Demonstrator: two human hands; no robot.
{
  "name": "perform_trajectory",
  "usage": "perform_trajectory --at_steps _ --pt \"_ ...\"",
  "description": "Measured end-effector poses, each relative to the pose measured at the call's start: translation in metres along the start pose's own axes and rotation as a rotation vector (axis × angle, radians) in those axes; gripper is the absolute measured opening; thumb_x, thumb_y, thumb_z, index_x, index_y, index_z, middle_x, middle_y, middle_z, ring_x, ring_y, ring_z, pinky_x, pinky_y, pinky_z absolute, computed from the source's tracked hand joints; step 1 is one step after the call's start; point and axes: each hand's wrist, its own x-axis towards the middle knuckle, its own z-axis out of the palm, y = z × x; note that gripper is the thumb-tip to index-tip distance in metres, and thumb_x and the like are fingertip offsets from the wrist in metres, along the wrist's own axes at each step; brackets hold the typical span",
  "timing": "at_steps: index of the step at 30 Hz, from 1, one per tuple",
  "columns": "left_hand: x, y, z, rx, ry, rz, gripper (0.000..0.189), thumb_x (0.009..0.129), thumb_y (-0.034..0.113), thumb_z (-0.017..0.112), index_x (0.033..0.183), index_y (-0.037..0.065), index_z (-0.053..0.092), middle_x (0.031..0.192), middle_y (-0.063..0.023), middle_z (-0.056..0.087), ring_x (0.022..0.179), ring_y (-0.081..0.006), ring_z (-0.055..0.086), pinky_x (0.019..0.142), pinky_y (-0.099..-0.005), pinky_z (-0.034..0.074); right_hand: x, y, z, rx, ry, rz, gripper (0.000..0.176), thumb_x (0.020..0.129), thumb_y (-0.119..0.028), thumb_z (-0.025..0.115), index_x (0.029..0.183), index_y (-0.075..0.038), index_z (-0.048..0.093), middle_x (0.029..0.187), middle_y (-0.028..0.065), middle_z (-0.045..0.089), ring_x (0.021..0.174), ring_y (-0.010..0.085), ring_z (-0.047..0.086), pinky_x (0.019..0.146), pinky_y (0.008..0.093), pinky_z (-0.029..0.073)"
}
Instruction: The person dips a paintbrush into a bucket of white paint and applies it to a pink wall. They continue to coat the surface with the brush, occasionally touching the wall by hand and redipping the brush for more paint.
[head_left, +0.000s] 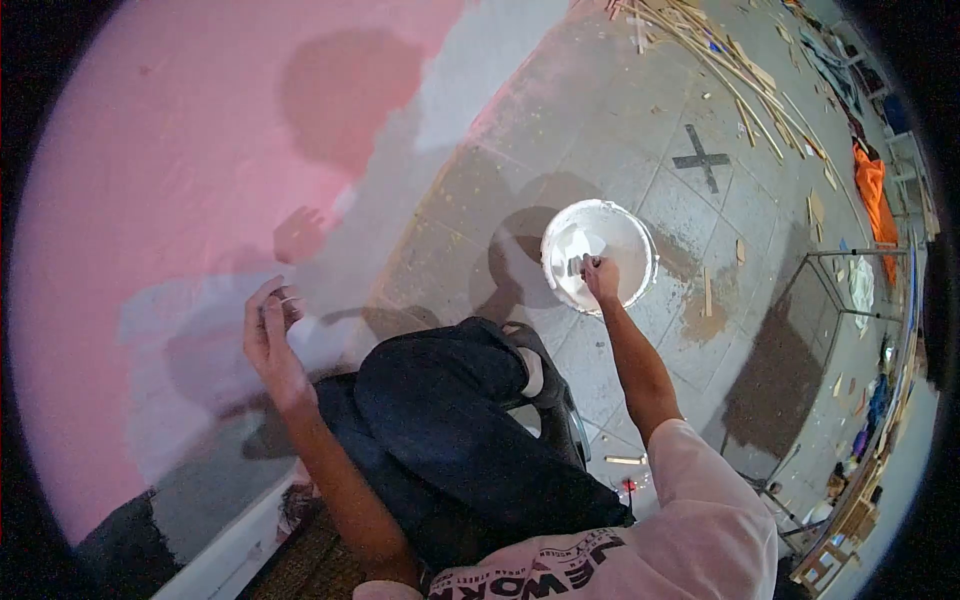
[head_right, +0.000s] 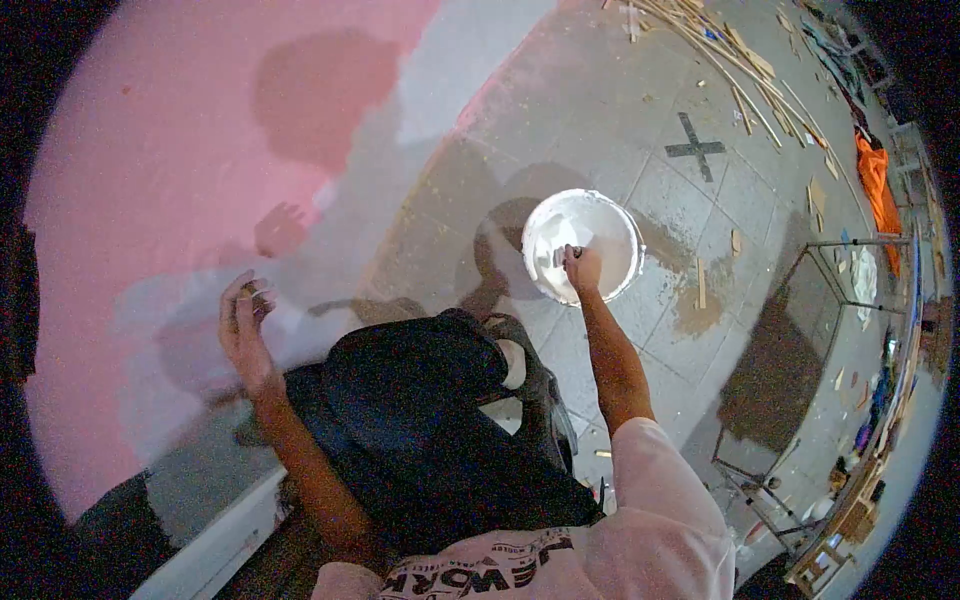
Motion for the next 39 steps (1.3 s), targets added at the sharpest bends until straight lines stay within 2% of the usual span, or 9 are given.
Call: perform_trajectory --at_steps 11,17,20,21,24,28,30,35,39 --pt "0.003 0.001 -0.003 0.021 0.028 0.001 0.032 0.108 0.022 0.050 0.123 -0.001 0.066 0.107 -0.0094 0.068 0.094 -0.0168 0.063 0.087 -0.0326 0.051 0.006 0.004 0.019 0.041 -0.023 0.124 0.049 0.099 -0.044 0.060 0.079 -0.002 0.076 0.068 0.0090 0.074 0.062 0.0199 0.072 0.068 0.0366 0.057" --pt "0.005 -0.004 -0.002 -0.020 0.011 -0.013 0.030 0.108 0.019 0.050 0.124 -0.001 0.065 0.106 -0.0095 0.068 0.094 -0.0158 0.063 0.088 -0.0308 0.050 -0.008 0.008 -0.012 0.462 0.152 0.252 0.051 0.104 -0.042 0.058 0.085 0.003 0.074 0.070 0.0108 0.072 0.061 0.0150 0.068 0.057 0.0286 0.052" --pt "0.002 -0.001 0.000 -0.045 -0.015 0.010 0.029 0.108 0.019 0.051 0.124 -0.001 0.065 0.105 -0.0093 0.068 0.094 -0.0153 0.063 0.088 -0.0306 0.049 -0.014 0.011 -0.027 0.823 0.292 0.262 0.048 0.104 -0.043 0.059 0.090 0.002 0.071 0.071 0.0076 0.069 0.057 0.0128 0.061 0.053 0.0250 0.047" --pt "0.001 0.000 0.002 -0.055 -0.025 0.021 0.029 0.108 0.019 0.051 0.124 -0.001 0.065 0.105 -0.0092 0.068 0.094 -0.0151 0.063 0.087 -0.0306 0.049 -0.012 0.015 -0.030 0.906 0.320 0.342 0.049 0.105 -0.046 0.057 0.097 0.001 0.069 0.071 0.0035 0.064 0.054 0.0104 0.055 0.049 0.0239 0.043" --pt "-0.002 -0.006 0.002 -0.024 -0.068 -0.010 0.037 0.107 0.030 0.052 0.128 0.002 0.064 0.114 -0.0089 0.066 0.101 -0.0179 0.065 0.093 -0.0330 0.051 -0.015 0.026 -0.046 1.091 0.354 0.433 0.049 0.105 -0.048 0.056 0.092 -0.003 0.067 0.067 0.0009 0.060 0.052 0.0088 0.052 0.047 0.0223 0.040" --pt "-0.003 -0.004 0.009 -0.020 -0.046 -0.002 0.035 0.107 0.028 0.051 0.126 0.001 0.065 0.109 -0.0082 0.067 0.098 -0.0168 0.065 0.091 -0.0317 0.050 -0.016 0.029 -0.056 1.176 0.430 0.518 0.049 0.104 -0.051 0.056 0.083 -0.007 0.061 0.066 -0.0004 0.056 0.051 0.0078 0.050 0.044 0.0220 0.037" --pt "-0.005 -0.001 0.013 -0.036 -0.015 -0.021 0.029 0.107 0.020 0.051 0.122 0.000 0.065 0.105 -0.0074 0.069 0.094 -0.0151 0.062 0.086 -0.0301 0.049 -0.009 0.035 -0.051 1.146 0.395 0.480 0.048 0.105 -0.049 0.055 0.086 -0.006 0.062 0.066 0.0008 0.058 0.051 0.0092 0.051 0.045 0.0233 0.039" --pt "-0.003 -0.007 0.013 -0.063 -0.075 0.040 0.029 0.107 0.020 0.052 0.123 0.000 0.065 0.106 -0.0079 0.068 0.094 -0.0155 0.062 0.088 -0.0311 0.049 -0.008 0.034 -0.019 0.893 0.349 0.320 0.046 0.107 -0.040 0.053 0.085 -0.001 0.063 0.068 0.0064 0.064 0.054 0.0163 0.060 0.050 0.0304 0.048" --pt "-0.001 -0.002 0.026 -0.052 -0.117 0.030 0.027 0.107 0.017 0.051 0.122 -0.001 0.065 0.106 -0.0089 0.068 0.095 -0.0158 0.062 0.090 -0.0318 0.049 0.004 0.061 0.019 0.467 0.239 0.320 0.049 0.107 -0.038 0.053 0.082 0.002 0.066 0.067 0.0095 0.066 0.056 0.0175 0.064 0.055 0.0329 0.054"
